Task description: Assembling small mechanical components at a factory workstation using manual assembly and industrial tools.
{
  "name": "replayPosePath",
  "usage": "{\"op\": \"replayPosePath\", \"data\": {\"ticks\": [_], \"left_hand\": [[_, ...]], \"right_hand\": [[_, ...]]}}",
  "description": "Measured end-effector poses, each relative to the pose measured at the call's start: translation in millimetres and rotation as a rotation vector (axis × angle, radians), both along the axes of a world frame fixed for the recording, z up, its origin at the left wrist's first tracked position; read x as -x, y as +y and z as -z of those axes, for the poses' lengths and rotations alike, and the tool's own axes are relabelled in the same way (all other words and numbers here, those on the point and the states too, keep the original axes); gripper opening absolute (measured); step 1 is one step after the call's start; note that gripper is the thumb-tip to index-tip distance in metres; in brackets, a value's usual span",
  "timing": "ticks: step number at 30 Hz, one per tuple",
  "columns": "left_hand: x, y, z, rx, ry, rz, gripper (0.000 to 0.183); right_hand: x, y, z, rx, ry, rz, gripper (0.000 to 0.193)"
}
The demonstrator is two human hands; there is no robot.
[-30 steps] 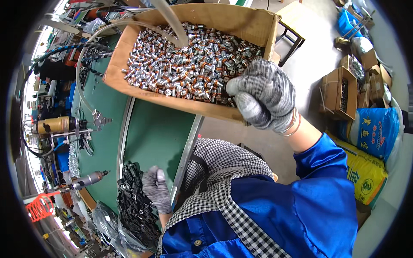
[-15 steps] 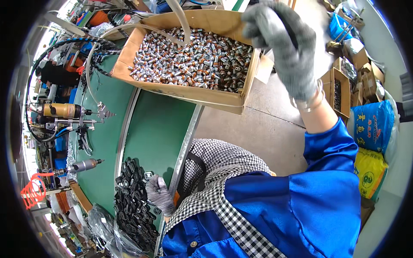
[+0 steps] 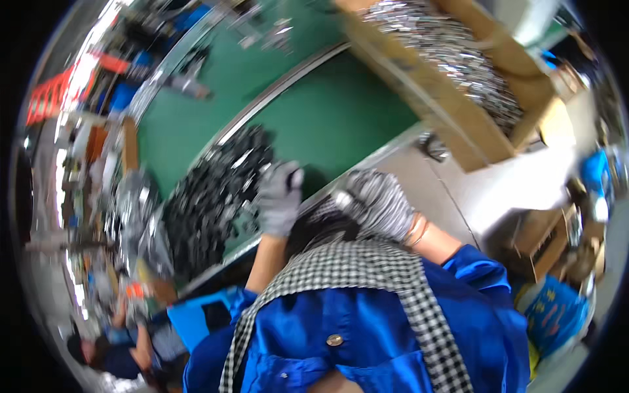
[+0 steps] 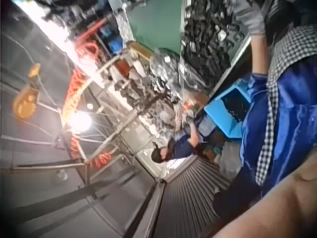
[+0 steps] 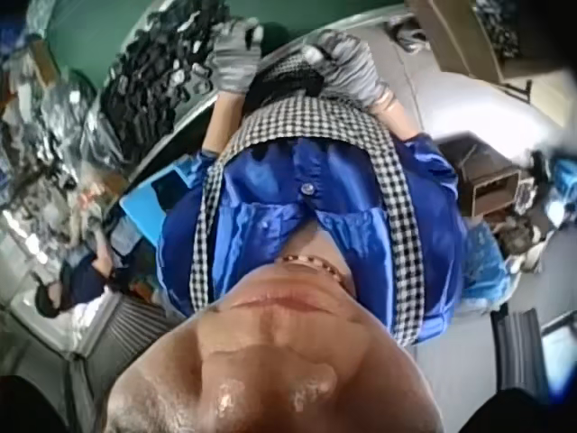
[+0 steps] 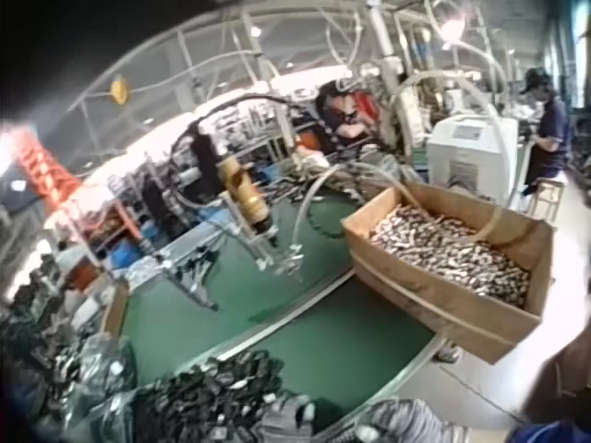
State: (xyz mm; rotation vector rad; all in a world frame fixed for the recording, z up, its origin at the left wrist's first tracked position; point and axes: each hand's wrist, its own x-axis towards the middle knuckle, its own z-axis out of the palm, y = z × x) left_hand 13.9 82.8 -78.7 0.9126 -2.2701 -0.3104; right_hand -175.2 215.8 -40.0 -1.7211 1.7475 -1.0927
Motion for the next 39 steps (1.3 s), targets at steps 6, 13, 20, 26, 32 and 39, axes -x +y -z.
{"op": "replayPosePath", "data": {"ticks": [6,13,20,26,32,39], "left_hand": [[-36.4,6.9,6.6,0.064,0.086,-0.153,0.019],[-84.4,29.8,8.7,0.214,0.145,-0.372,0.019],[-88.4,19.2,2.3,-0.083,0.109,-0.482,0.021],[-87.9,1.8,-0.7,0.019,0.124,-0.508,0.022],[-96.6,9.5,-3.6,0.248,0.359,-0.500,0.019],[-93.1,7.5,1.6,0.428,0.349,-0.501,0.022]], "right_hand": [[-37.2,-64.7,-4.4,0.148,0.198,-0.210,0.021],[-72.7,-110.2,9.7,0.052,0.577,-0.299,0.062],[-79.5,-148.2,26.1,0.140,0.582,-0.224,0.051],[-74.5,-147.2,14.3,0.188,0.464,-0.173,0.043],[-10.3,-94.5,17.4,0.341,0.497,0.082,0.023],[118.1,-81.1,127.0,0.287,-0.101,0.313,0.018]]}}
